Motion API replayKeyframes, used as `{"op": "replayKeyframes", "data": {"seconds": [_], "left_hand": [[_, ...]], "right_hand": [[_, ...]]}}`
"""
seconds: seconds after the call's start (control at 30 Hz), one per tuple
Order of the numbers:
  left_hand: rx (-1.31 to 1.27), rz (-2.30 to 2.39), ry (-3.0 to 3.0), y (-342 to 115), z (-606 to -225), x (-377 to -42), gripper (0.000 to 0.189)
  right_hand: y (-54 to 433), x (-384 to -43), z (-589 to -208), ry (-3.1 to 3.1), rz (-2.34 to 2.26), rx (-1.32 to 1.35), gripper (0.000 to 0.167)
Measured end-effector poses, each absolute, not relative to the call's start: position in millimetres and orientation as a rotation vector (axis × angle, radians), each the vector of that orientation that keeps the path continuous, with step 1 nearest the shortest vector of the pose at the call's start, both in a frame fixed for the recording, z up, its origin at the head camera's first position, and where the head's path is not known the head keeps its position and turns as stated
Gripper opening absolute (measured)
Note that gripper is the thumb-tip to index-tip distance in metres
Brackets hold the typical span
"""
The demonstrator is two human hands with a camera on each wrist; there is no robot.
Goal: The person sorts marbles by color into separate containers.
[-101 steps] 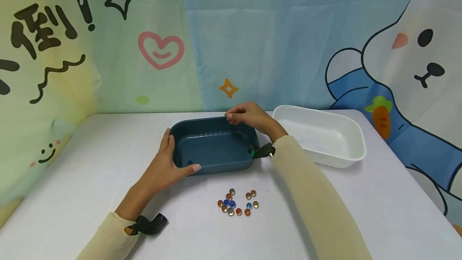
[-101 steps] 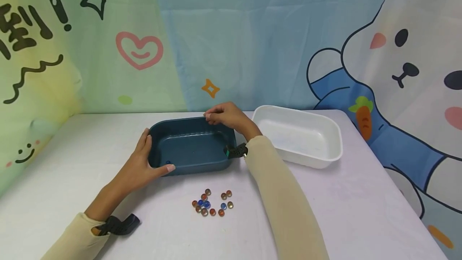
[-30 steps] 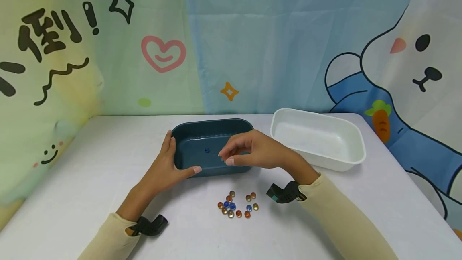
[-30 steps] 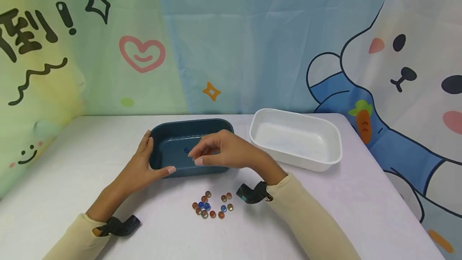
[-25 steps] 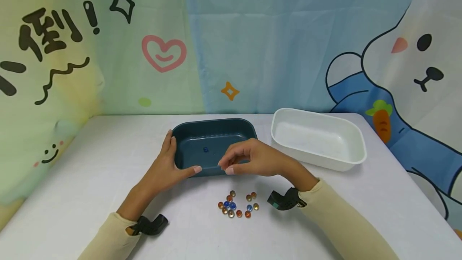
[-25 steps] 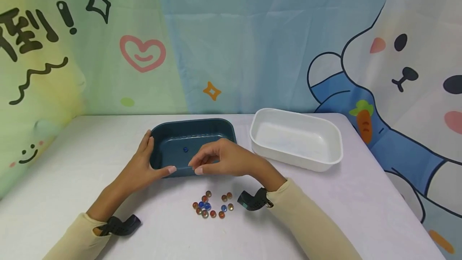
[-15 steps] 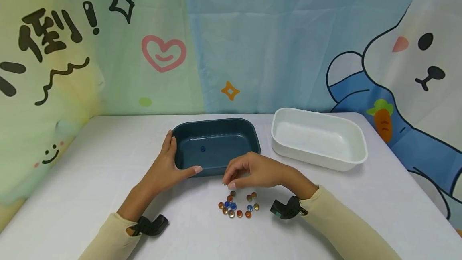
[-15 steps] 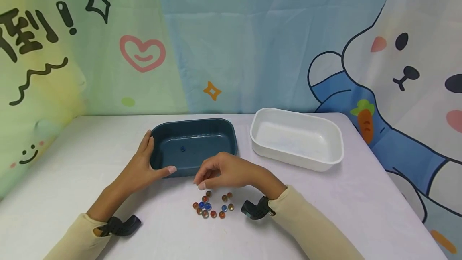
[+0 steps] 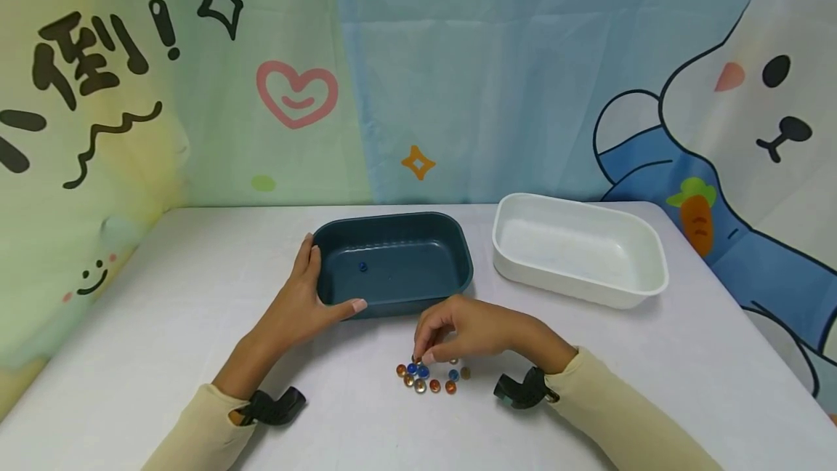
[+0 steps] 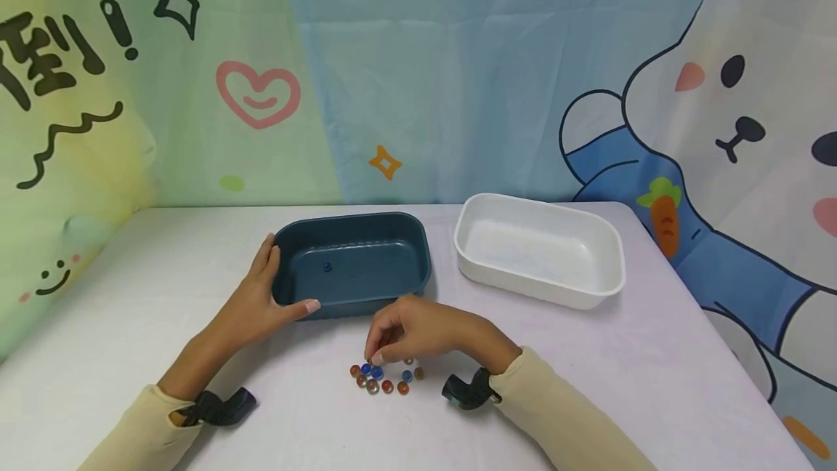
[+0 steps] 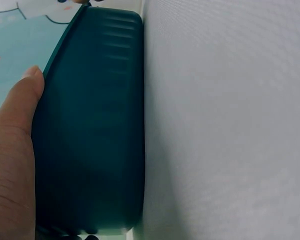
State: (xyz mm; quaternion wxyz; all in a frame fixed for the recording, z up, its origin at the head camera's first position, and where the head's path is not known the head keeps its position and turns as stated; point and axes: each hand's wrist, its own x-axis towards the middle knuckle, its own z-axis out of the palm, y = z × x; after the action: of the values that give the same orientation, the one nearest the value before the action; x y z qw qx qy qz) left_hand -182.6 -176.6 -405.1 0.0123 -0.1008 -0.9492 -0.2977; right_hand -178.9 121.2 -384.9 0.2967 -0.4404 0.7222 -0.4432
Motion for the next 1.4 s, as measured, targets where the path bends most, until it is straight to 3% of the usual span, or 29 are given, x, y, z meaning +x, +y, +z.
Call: {"op": "replayKeyframes", "data": {"seconds": [0.67,1.4], "left_hand": [[-0.335,-0.941,-2.961,-174.9,-402.8,-183.8,0.125],[-0.339,-0.941,-2.951,-178.7,-403.2,-182.6,0.124]], "right_hand": [[126.9,-178.1,-396.6,1.98,-1.108,-1.124,0.013],[115.8,-170.6,-399.2,2.055,-1.055,-1.269,0.017]]}}
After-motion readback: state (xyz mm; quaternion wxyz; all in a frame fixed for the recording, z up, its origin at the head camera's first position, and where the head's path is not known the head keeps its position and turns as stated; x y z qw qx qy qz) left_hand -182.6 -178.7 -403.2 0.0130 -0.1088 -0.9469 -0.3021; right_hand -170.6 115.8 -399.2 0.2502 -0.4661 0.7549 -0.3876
